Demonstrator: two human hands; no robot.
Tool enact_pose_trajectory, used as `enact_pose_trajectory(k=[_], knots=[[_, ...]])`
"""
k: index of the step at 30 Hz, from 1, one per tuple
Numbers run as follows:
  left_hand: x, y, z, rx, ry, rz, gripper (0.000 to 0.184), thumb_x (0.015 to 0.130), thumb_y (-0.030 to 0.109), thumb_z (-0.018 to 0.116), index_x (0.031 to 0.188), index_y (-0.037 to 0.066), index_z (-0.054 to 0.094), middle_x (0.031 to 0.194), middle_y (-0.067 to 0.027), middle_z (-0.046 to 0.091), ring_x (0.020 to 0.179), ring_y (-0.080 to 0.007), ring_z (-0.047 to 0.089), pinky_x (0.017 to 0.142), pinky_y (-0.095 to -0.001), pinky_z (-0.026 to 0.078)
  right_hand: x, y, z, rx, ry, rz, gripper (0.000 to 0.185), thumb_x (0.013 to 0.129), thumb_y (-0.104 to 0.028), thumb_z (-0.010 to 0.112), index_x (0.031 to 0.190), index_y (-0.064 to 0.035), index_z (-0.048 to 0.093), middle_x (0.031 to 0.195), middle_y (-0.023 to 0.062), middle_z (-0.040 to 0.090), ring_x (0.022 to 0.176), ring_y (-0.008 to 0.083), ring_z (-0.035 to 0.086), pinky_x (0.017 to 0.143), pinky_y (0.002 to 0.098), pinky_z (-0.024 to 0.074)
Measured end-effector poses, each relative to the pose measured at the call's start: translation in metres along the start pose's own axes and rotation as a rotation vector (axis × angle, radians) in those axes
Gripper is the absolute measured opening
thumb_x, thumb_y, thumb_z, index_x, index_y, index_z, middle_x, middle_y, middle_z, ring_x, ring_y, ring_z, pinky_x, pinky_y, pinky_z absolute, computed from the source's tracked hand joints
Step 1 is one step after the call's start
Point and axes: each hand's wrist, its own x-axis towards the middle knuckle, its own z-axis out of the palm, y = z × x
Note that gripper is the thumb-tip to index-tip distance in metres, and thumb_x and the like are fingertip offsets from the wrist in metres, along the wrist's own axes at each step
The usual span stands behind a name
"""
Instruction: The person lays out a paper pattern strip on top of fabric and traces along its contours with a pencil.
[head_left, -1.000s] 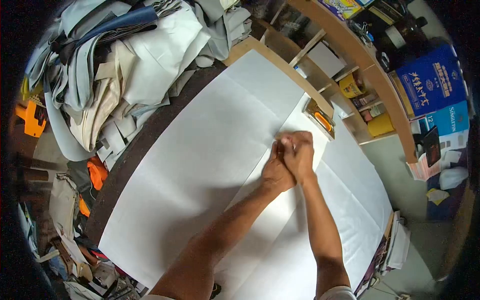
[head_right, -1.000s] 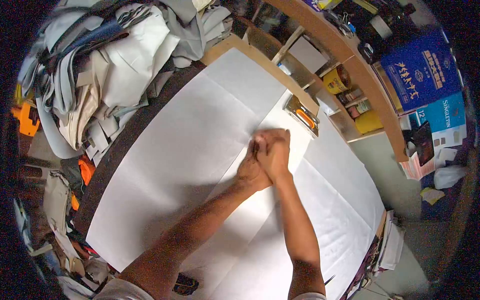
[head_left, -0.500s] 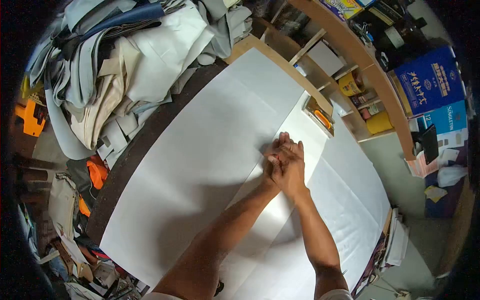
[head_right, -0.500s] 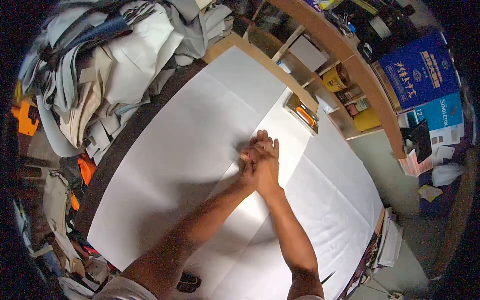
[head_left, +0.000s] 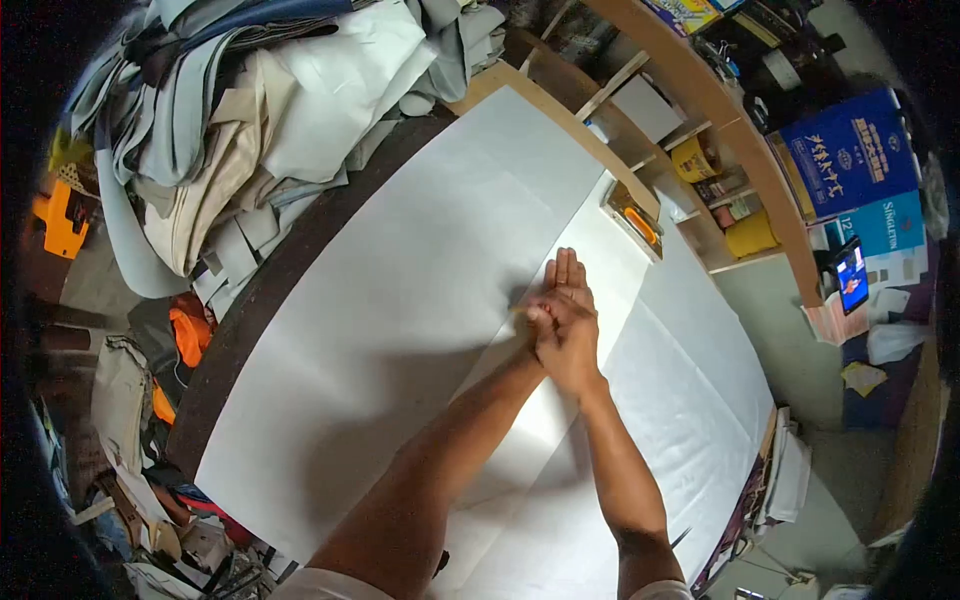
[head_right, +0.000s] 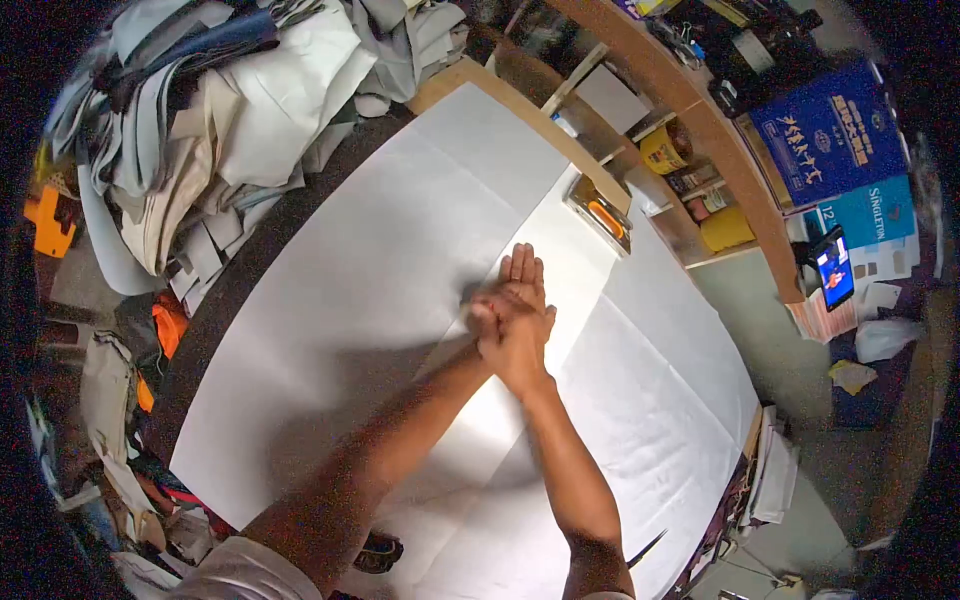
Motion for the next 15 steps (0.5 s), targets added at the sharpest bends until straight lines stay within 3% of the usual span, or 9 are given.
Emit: enact_pose_trajectory(k=[2,4,6,12,15], knots=[[0.0,0.0,0.001,-0.037,0.025,0.019,0.056,0.101,0.029,0.05,0.144,-0.008,0.048,0.152,-0.0287,0.045,0.147,-0.0455,0.038,0.123,-0.0535,0.033,0.003,0.005,0.004,0.352,0.176,0.264,0.011,0.096,-0.008,0.072,0.101,-0.0008,0.078,0.101,0.0152,0.073,0.102,0.0291,0.065,0.101,0.0388,0.0486],[-0.002,-0.002,0.002,-0.147,0.032,0.084,0.059,0.1,0.029,0.05,0.145,-0.009,0.047,0.153,-0.031,0.044,0.15,-0.0484,0.034,0.126,-0.0532,0.029,0.002,0.001,-0.005,0.422,0.321,0.367,0.012,0.097,-0.008,0.071,0.104,-0.0024,0.08,0.101,0.0158,0.073,0.1,0.0254,0.065,0.095,0.037,0.0517],[-0.008,-0.001,-0.007,-0.064,-0.023,0.128,0.057,0.103,0.029,0.048,0.145,-0.009,0.047,0.148,-0.0305,0.05,0.149,-0.0463,0.035,0.125,-0.0543,0.031,-0.003,-0.005,-0.012,0.425,0.376,0.362,0.013,0.097,-0.009,0.071,0.104,-0.0025,0.08,0.101,0.0154,0.073,0.1,0.0267,0.065,0.095,0.0375,0.0518],[-0.099,-0.016,-0.129,-0.438,-0.409,-0.089,0.07,0.102,0.033,0.057,0.153,-0.012,0.04,0.163,-0.034,0.03,0.157,-0.0465,0.022,0.129,-0.0555,0.014,-0.019,-0.005,-0.001,0.275,0.198,0.294,0.015,0.097,-0.013,0.07,0.104,-0.0046,0.081,0.101,0.0116,0.076,0.105,0.0295,0.062,0.094,0.0379,0.0521],[-0.133,-0.024,-0.154,-0.551,-0.419,-0.158,0.079,0.099,0.034,0.062,0.154,-0.015,0.035,0.166,-0.0361,0.023,0.16,-0.047,0.014,0.13,-0.0564,0.011,-0.018,-0.004,0.008,0.223,0.171,0.255,0.016,0.098,-0.016,0.069,0.105,-0.0088,0.082,0.105,0.0076,0.078,0.107,0.0291,0.06,0.095,0.0392,0.0519]])
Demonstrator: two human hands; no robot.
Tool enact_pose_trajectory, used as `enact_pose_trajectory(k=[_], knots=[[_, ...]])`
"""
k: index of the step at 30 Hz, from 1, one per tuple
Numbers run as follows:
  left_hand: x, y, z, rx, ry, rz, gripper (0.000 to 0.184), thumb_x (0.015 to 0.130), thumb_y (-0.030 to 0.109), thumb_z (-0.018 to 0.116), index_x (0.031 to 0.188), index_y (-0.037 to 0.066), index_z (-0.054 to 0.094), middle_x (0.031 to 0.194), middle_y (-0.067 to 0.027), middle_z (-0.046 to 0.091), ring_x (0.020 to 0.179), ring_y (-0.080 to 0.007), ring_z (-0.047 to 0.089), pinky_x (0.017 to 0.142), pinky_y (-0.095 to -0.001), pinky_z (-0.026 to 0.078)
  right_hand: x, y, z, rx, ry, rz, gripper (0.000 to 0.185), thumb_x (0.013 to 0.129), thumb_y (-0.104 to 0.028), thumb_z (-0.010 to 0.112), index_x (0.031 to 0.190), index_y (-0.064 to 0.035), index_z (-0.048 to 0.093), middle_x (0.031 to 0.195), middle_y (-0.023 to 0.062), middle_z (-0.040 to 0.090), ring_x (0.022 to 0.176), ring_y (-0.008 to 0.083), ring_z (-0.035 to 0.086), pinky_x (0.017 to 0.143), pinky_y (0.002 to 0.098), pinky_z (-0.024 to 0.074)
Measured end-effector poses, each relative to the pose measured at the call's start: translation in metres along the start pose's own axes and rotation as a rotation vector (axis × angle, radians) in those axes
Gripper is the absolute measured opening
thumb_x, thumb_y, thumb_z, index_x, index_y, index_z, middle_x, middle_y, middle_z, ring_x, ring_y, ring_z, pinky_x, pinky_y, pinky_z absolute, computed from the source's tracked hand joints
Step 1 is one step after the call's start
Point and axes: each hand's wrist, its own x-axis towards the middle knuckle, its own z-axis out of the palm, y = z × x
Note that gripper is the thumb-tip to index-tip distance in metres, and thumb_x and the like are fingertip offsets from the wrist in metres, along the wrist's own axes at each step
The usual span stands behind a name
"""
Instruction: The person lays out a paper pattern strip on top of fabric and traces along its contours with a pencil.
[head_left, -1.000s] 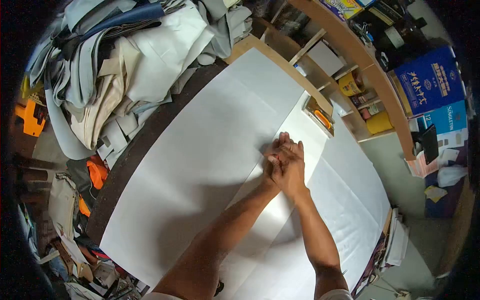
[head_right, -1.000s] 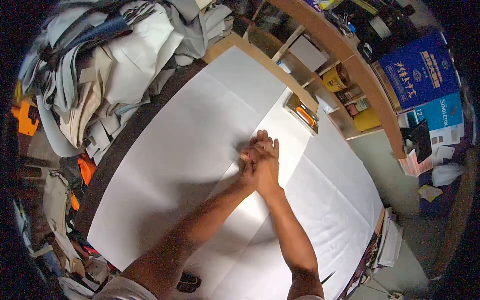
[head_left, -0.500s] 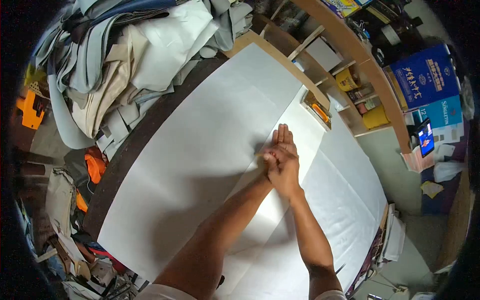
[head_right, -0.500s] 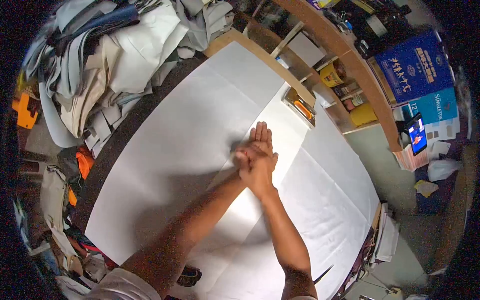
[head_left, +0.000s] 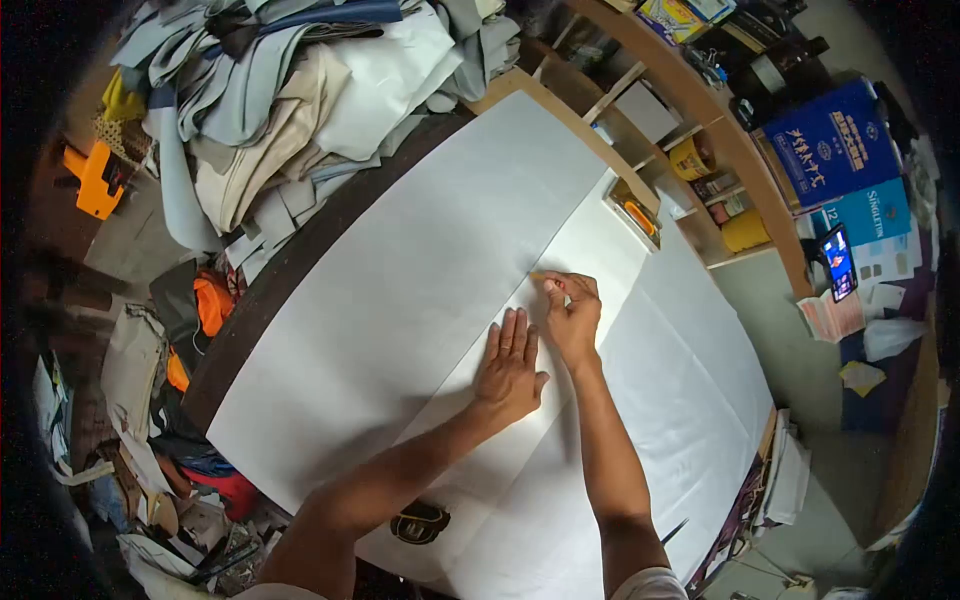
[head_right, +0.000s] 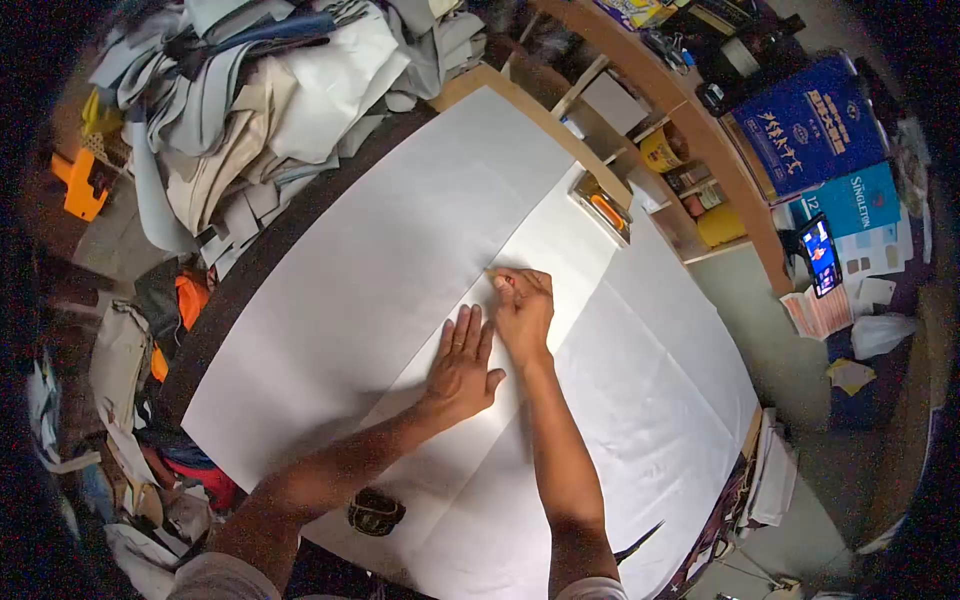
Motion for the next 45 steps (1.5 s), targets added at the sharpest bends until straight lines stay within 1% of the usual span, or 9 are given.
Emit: enact_pose_trajectory(k=[21,25,31,34,36,39,42,43,45], knots=[[-0.023,-0.006,0.007,0.033,0.126,-0.014,0.077,0.094,0.034,0.058,0.151,-0.015,0.041,0.164,-0.0353,0.031,0.159,-0.0447,0.021,0.131,-0.0533,0.012,-0.018,-0.017,0.009,-0.281,-0.032,-0.146,0.02,0.097,-0.015,0.067,0.109,-0.0083,0.082,0.102,0.0122,0.076,0.106,0.03,0.062,0.095,0.041,0.0517],[-0.018,-0.005,0.011,-0.015,0.099,-0.018,0.08,0.091,0.036,0.06,0.153,-0.013,0.042,0.163,-0.0335,0.034,0.159,-0.0435,0.021,0.132,-0.0511,0.011,-0.051,-0.044,0.011,-0.153,-0.133,-0.225,0.011,0.091,-0.007,0.068,0.096,-0.0075,0.078,0.1,0.0102,0.076,0.102,0.0322,0.061,0.105,0.0494,0.0418],[-0.021,-0.007,0.013,0.01,0.096,-0.03,0.085,0.09,0.033,0.062,0.158,-0.01,0.034,0.166,-0.0316,0.03,0.158,-0.0441,0.023,0.131,-0.0521,0.012,-0.031,-0.034,0.009,-0.1,-0.086,-0.075,0.014,0.095,-0.013,0.069,0.1,-0.0054,0.08,0.097,0.0128,0.074,0.103,0.0324,0.059,0.095,0.0429,0.0493],[-0.02,-0.005,0.011,-0.029,0.127,-0.045,0.083,0.092,0.032,0.059,0.159,-0.009,0.032,0.166,-0.0309,0.03,0.158,-0.0443,0.024,0.13,-0.0518,0.013,-0.037,-0.038,0.01,-0.084,-0.11,-0.061,0.015,0.092,-0.012,0.07,0.101,-0.0059,0.08,0.098,0.0123,0.073,0.105,0.0328,0.06,0.106,0.0487,0.0461],[-0.019,-0.005,0.009,-0.058,0.147,-0.053,0.08,0.094,0.031,0.057,0.158,-0.009,0.032,0.165,-0.0304,0.031,0.158,-0.044,0.025,0.13,-0.0513,0.014,-0.064,-0.047,0.009,-0.275,-0.168,-0.344,0.015,0.092,-0.009,0.07,0.104,-0.0059,0.078,0.099,0.014,0.071,0.104,0.0349,0.063,0.114,0.0559,0.0406],[-0.014,-0.011,0.019,1.36,0.146,-0.24,0.063,0.105,0.03,0.045,0.157,-0.003,0.034,0.157,-0.0216,0.041,0.15,-0.0317,0.036,0.126,-0.0428,0.025,-0.104,-0.058,0.017,-0.146,-0.271,-0.353,0.022,0.081,-0.005,0.068,0.099,-0.0097,0.079,0.106,0.0098,0.075,0.108,0.0321,0.061,0.123,0.0653,0.0246],[-0.013,-0.014,0.038,2.786,0.041,-0.36,0.049,0.115,0.028,0.034,0.156,0.002,0.036,0.149,-0.0129,0.052,0.141,-0.0194,0.047,0.122,-0.0343,0.037,-0.09,-0.059,0.014,-0.097,-0.228,-0.28,0.016,0.089,-0.008,0.068,0.101,-0.0104,0.079,0.101,0.0106,0.074,0.105,0.0326,0.062,0.12,0.0617,0.0296],[-0.008,-0.009,0.038,3.444,-0.227,-0.304,0.048,0.116,0.031,0.033,0.155,0.005,0.039,0.147,-0.0107,0.054,0.137,-0.0191,0.051,0.119,-0.0369,0.041,-0.079,-0.057,0.012,-0.09,-0.212,-0.198,0.016,0.093,-0.009,0.067,0.104,-0.0107,0.079,0.097,0.0117,0.072,0.103,0.0331,0.063,0.117,0.0587,0.0345],[-0.014,-0.007,0.035,4.329,-0.49,0.496,0.055,0.115,0.037,0.034,0.156,0.001,0.035,0.154,-0.0132,0.046,0.146,-0.0233,0.042,0.126,-0.0398,0.029,-0.072,-0.06,0.014,-0.098,-0.193,-0.198,0.017,0.095,-0.012,0.066,0.106,-0.0108,0.079,0.098,0.0109,0.073,0.103,0.033,0.062,0.118,0.0584,0.0329]])
